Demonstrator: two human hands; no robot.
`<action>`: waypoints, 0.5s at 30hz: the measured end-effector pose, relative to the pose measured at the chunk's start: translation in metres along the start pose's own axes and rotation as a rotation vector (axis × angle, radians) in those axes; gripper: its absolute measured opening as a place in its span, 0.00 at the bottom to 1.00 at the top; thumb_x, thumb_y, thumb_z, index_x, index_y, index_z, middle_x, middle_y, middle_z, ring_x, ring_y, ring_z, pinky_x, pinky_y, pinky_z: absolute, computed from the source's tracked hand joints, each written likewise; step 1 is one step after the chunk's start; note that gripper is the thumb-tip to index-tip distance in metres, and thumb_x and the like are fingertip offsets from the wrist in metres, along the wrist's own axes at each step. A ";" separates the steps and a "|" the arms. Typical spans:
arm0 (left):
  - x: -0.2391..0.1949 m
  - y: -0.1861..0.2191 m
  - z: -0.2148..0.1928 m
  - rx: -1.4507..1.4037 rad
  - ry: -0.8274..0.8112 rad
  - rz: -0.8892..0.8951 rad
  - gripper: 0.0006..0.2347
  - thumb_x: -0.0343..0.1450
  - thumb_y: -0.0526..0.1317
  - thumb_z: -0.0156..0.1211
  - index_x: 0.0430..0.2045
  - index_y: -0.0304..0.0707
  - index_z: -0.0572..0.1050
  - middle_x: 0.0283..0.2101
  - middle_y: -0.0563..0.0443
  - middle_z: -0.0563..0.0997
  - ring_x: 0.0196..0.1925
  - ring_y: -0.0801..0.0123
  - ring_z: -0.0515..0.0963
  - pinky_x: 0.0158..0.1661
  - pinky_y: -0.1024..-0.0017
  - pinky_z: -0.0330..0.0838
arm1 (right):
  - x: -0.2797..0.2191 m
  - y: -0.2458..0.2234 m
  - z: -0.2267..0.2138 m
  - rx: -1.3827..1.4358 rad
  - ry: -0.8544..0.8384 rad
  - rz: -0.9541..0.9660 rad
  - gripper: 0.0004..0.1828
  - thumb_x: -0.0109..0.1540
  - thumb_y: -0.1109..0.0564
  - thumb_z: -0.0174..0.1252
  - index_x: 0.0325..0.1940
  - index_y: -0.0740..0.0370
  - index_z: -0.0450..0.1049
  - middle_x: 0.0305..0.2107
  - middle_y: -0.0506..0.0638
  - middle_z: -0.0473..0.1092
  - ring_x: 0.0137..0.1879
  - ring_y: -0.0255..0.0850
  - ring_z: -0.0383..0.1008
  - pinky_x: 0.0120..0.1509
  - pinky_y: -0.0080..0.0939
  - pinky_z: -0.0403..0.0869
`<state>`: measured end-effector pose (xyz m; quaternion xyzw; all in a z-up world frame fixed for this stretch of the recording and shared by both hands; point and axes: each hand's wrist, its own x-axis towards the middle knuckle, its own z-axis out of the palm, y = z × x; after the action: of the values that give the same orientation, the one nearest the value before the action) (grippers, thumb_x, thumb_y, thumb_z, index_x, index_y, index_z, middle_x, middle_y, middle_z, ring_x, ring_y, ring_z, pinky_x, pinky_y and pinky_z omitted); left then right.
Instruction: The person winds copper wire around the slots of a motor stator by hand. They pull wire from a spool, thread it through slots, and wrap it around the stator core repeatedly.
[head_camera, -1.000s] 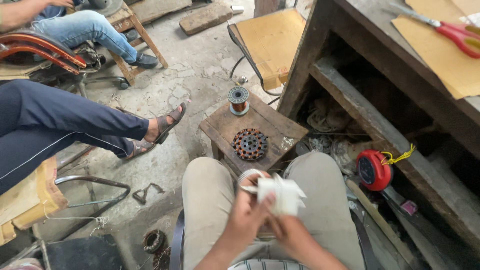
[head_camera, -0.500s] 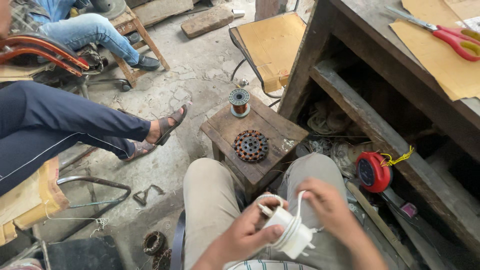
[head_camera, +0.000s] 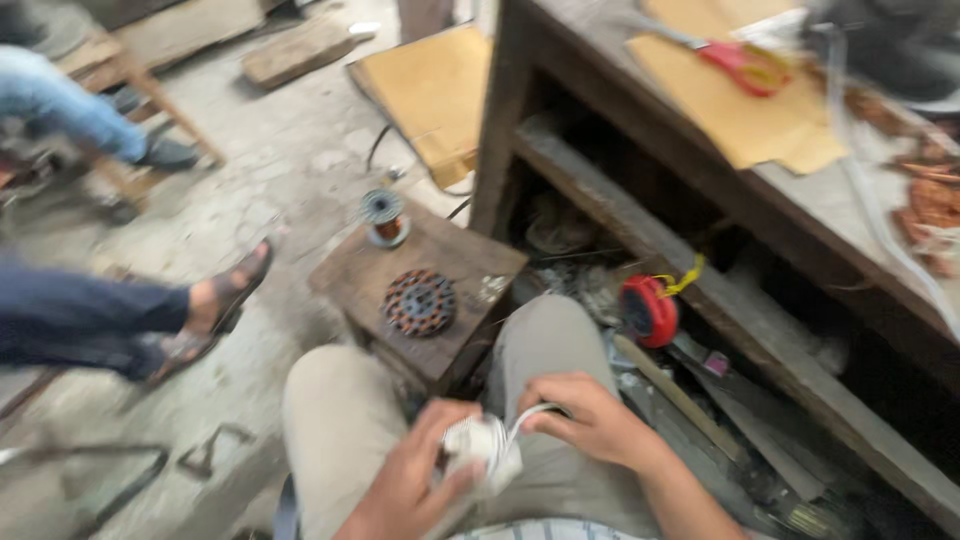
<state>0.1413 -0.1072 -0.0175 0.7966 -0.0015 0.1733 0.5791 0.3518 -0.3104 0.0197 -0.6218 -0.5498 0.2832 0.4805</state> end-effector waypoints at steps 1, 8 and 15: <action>-0.005 -0.009 0.006 -0.165 -0.077 -0.055 0.19 0.73 0.40 0.62 0.57 0.31 0.68 0.54 0.41 0.74 0.57 0.59 0.77 0.54 0.63 0.74 | 0.003 0.013 0.004 0.028 0.012 0.025 0.08 0.64 0.57 0.62 0.37 0.66 0.76 0.30 0.55 0.74 0.37 0.46 0.76 0.41 0.46 0.72; -0.002 -0.064 0.074 -0.765 0.551 -0.220 0.21 0.69 0.34 0.63 0.55 0.32 0.64 0.50 0.40 0.76 0.51 0.61 0.77 0.50 0.60 0.76 | -0.004 0.087 0.120 0.452 0.443 0.149 0.21 0.65 0.63 0.58 0.63 0.64 0.68 0.61 0.52 0.69 0.69 0.41 0.68 0.73 0.44 0.66; 0.008 -0.026 0.075 -0.492 0.673 -0.229 0.14 0.74 0.34 0.61 0.52 0.34 0.67 0.46 0.47 0.74 0.49 0.69 0.75 0.52 0.69 0.73 | -0.003 0.038 0.087 1.085 0.088 0.342 0.40 0.63 0.59 0.60 0.78 0.55 0.53 0.62 0.49 0.67 0.63 0.40 0.68 0.65 0.45 0.68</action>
<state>0.1750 -0.1659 -0.0591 0.5288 0.2346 0.3525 0.7355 0.2905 -0.2856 -0.0483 -0.3773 -0.1964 0.5727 0.7008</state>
